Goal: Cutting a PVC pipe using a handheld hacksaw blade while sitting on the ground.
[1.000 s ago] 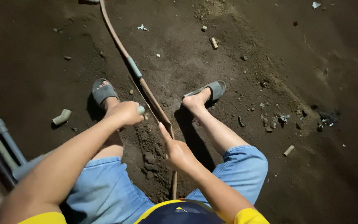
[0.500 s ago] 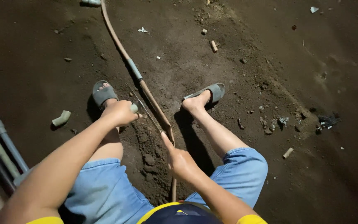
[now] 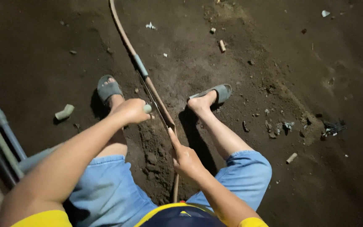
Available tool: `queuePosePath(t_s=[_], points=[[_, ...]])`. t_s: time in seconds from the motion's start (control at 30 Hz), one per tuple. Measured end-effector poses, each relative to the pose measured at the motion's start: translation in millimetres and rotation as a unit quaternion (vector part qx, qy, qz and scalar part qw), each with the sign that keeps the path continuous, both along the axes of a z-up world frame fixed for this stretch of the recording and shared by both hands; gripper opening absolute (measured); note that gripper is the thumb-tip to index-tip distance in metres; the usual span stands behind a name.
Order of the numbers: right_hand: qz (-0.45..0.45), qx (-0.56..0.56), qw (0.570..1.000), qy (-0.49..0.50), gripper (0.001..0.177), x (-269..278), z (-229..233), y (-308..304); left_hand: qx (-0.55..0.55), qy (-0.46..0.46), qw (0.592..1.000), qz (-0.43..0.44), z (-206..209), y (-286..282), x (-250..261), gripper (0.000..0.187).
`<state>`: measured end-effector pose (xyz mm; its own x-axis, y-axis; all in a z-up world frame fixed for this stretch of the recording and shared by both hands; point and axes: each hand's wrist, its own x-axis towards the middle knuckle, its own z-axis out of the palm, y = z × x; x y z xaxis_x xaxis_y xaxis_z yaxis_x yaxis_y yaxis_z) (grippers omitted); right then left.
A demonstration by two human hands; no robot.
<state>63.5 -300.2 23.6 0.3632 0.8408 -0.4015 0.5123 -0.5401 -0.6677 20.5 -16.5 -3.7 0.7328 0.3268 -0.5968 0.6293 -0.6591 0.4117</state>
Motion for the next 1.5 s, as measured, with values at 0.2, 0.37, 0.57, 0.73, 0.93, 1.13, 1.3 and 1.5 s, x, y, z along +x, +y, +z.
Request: queuePosePath(t_s=[0.2,0.37,0.57,0.73,0.93,1.13,1.3,1.5], points=[[-0.030,0.068,0.997,0.000,0.085,-1,-27,-17,0.040,0.004,0.999,0.008,11,11,-8,0.063],[-0.074,0.109,0.991,0.015,0.066,-5,-33,-16,0.020,-0.006,0.999,0.030,1,7,-2,0.061],[-0.166,0.209,0.947,0.181,0.052,7,-106,-19,-0.007,0.007,1.000,0.030,-1,14,-2,0.064],[-0.274,0.237,0.871,0.333,0.036,-4,-160,-41,-0.022,0.052,0.998,0.030,27,10,2,0.069],[-0.253,0.277,0.875,0.307,0.028,-10,-119,-13,0.001,0.060,0.998,0.009,5,7,6,0.070],[-0.240,0.260,0.851,0.388,0.034,-10,-165,-43,0.013,0.044,0.996,0.076,36,-4,-4,0.060],[-0.256,0.286,0.838,0.388,0.028,-6,-147,-22,0.012,0.033,0.999,0.033,22,-9,5,0.062],[-0.235,0.257,0.857,0.381,0.030,-9,-149,-40,0.026,0.035,0.997,0.063,26,-2,-1,0.067]])
